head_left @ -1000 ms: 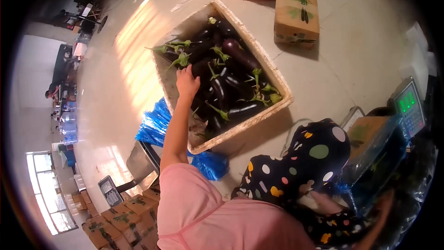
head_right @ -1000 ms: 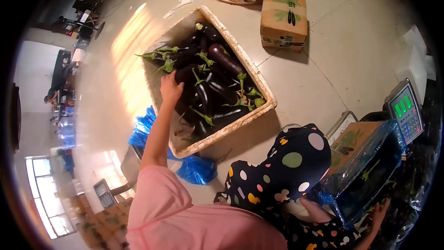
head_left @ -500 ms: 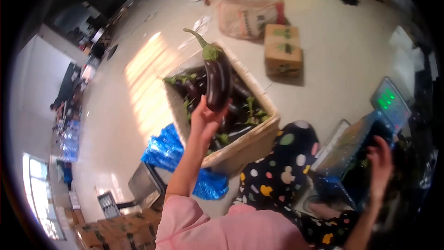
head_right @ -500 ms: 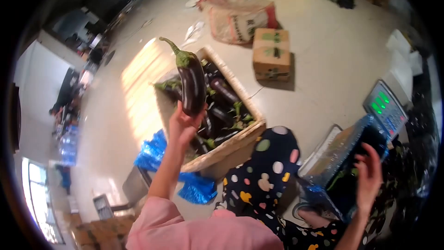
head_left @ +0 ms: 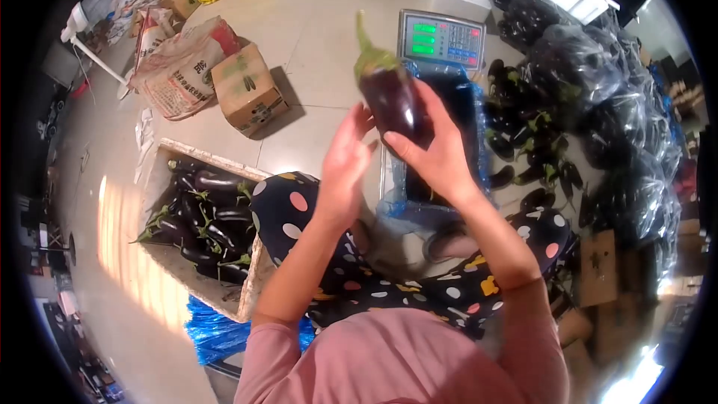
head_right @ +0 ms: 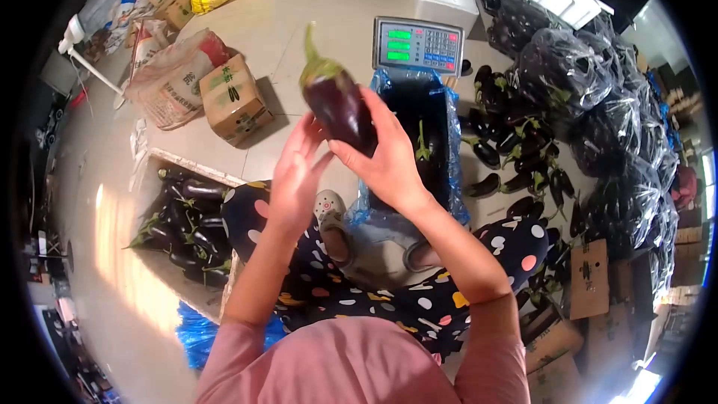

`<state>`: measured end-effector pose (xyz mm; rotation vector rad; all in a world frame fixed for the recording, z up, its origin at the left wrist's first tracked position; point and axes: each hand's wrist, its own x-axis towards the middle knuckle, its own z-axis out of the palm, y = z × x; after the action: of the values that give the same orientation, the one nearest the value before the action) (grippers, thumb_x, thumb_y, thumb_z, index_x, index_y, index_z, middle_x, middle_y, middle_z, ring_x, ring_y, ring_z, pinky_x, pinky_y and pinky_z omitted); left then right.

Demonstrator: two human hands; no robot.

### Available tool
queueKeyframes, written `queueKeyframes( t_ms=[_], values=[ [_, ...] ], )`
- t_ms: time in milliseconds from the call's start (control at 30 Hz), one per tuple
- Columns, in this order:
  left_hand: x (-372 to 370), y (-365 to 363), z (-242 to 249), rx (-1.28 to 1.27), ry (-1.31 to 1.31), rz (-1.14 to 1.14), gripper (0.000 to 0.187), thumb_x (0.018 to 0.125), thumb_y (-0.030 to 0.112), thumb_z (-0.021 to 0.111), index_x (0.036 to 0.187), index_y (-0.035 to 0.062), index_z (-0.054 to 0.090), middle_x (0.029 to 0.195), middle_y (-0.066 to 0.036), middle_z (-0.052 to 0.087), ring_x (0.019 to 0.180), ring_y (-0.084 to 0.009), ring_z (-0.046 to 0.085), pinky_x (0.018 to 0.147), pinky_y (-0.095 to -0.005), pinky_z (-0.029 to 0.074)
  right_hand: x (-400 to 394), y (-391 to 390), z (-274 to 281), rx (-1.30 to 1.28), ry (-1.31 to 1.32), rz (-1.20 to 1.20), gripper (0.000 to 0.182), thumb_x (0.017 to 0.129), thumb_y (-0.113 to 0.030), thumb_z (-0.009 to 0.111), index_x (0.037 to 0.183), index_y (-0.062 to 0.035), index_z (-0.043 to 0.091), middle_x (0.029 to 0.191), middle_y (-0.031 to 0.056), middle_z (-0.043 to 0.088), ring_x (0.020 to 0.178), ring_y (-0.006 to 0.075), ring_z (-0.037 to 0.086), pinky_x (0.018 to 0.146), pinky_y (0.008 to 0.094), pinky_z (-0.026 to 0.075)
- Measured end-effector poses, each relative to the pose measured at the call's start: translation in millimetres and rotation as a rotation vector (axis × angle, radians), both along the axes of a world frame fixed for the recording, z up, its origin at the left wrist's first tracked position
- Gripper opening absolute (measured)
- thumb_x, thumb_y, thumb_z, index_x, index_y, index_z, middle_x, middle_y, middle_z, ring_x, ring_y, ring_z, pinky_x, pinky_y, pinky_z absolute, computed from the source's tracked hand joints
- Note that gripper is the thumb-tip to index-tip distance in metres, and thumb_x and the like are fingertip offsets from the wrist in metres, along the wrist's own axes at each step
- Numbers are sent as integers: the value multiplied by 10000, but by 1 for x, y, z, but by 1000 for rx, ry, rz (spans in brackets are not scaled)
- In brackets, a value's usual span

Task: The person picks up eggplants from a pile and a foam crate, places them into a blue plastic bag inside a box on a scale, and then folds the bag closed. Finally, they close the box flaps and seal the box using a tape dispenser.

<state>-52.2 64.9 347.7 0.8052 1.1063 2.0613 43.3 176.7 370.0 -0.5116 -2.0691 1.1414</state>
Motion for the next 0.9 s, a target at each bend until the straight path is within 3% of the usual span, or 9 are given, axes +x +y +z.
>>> queueKeyframes(
  t_ms=[33, 133, 267, 333, 433, 533, 600, 767, 900],
  values=[
    [6, 7, 3, 66, -81, -99, 618, 910, 345, 498, 1373, 13, 260, 1356, -109, 393, 1253, -237, 388, 1035, -416, 292, 4, -1, -5, 140, 8, 41, 642, 744, -140, 709, 1299, -16, 410, 1160, 193, 531, 1077, 314, 526, 927, 350, 417],
    [-4, 15, -12, 227, -361, -273, 530, 912, 272, 521, 1327, 13, 314, 1345, -130, 400, 1243, -276, 402, 1042, -409, 302, 35, -6, 18, -116, 60, 161, 549, 793, -83, 647, 1295, -26, 432, 1216, 132, 525, 1099, 193, 519, 920, 320, 419],
    [-13, 22, -22, 588, -808, -622, 641, 920, 421, 449, 1377, 20, 248, 1338, -171, 402, 1235, -359, 396, 1030, -523, 319, 71, 17, 24, -317, 327, 29, 406, 891, -149, 548, 1248, 25, 459, 1249, 111, 511, 1068, 169, 517, 912, 305, 418],
    [-15, 28, -22, 671, -840, -691, 683, 908, 468, 443, 1388, 32, 229, 1258, -159, 457, 1155, -355, 453, 1023, -547, 320, 83, 26, 15, -314, 295, 14, 397, 903, -172, 540, 1235, 31, 467, 1245, 120, 513, 1065, 164, 517, 904, 299, 423],
    [-11, 29, -16, 592, -807, -597, 612, 936, 342, 417, 1396, -8, 214, 1110, -109, 473, 953, -209, 494, 996, -470, 337, 92, 29, 8, -331, 251, 27, 378, 910, -182, 537, 1216, 32, 483, 1232, 123, 522, 1059, 157, 520, 894, 294, 430],
    [-12, 36, -32, 640, -942, -726, 519, 932, 275, 435, 1370, 28, 309, 1091, -111, 467, 868, -195, 494, 967, -398, 374, 94, 26, 6, -363, 209, 52, 323, 911, -147, 531, 1179, 33, 517, 1198, 113, 547, 1029, 145, 533, 875, 277, 436],
    [-7, 36, -27, 531, -957, -637, 465, 931, 275, 445, 1322, 31, 378, 1064, -127, 484, 854, -207, 493, 953, -385, 383, 93, 27, 6, -381, 168, 90, 302, 912, -123, 522, 1171, 33, 525, 1184, 106, 557, 1016, 136, 537, 867, 265, 435],
    [15, 43, -10, 174, -959, -371, 560, 939, 471, 319, 1211, 0, 452, 1062, -204, 509, 960, -329, 502, 925, -471, 407, 79, 27, 6, -385, 49, 165, 295, 896, -151, 557, 1162, -26, 554, 1082, 50, 582, 1000, 112, 546, 876, 260, 427],
    [15, 54, -27, 417, -1090, -619, 614, 903, 537, 390, 1281, 53, 400, 928, -138, 479, 815, -249, 471, 862, -403, 440, 80, 31, 4, -368, 63, 178, 294, 890, -160, 571, 1152, -28, 562, 1067, 44, 590, 986, 114, 557, 875, 272, 440]
  ],
)
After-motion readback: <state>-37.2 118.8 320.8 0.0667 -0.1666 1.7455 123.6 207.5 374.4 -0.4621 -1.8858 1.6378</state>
